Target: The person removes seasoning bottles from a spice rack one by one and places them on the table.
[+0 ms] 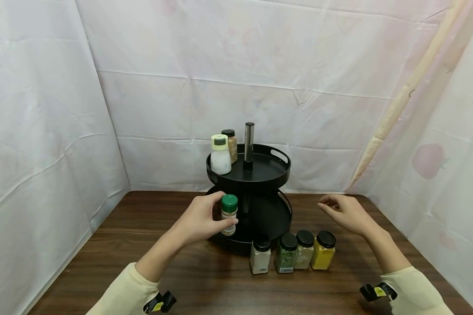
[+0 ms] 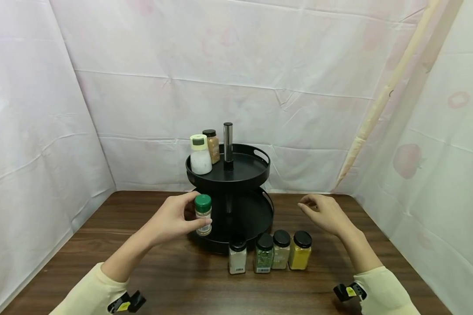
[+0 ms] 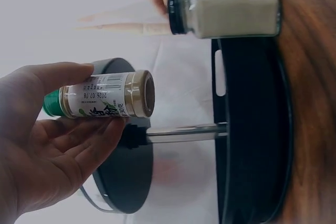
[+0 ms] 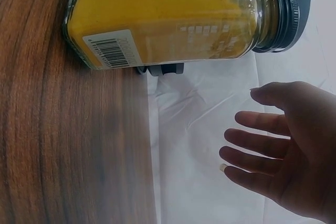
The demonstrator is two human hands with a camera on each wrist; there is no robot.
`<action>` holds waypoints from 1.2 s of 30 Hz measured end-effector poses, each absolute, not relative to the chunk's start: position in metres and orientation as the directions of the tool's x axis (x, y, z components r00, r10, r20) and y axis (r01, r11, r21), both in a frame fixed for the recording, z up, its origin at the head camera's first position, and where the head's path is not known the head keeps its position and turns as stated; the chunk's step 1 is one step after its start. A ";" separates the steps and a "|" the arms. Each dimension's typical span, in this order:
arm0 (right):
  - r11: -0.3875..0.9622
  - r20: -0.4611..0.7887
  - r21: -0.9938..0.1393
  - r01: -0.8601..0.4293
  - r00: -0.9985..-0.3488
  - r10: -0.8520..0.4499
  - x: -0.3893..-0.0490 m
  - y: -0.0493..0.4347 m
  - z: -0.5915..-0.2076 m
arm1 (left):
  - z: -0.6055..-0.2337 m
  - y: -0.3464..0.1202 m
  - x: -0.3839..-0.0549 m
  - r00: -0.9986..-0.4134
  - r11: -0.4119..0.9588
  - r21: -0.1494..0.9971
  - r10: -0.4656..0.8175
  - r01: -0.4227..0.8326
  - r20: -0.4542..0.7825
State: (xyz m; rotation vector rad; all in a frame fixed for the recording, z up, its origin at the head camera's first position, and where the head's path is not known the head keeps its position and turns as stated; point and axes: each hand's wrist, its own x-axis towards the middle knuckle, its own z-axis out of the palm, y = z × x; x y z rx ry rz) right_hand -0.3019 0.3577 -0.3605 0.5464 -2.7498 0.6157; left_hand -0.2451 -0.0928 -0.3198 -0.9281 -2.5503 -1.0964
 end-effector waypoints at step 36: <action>0.840 0.336 -0.347 -0.417 -0.891 -0.304 -0.306 0.360 -0.366 | -0.366 -0.084 -0.244 -0.780 0.515 0.612 0.548 0.600 0.303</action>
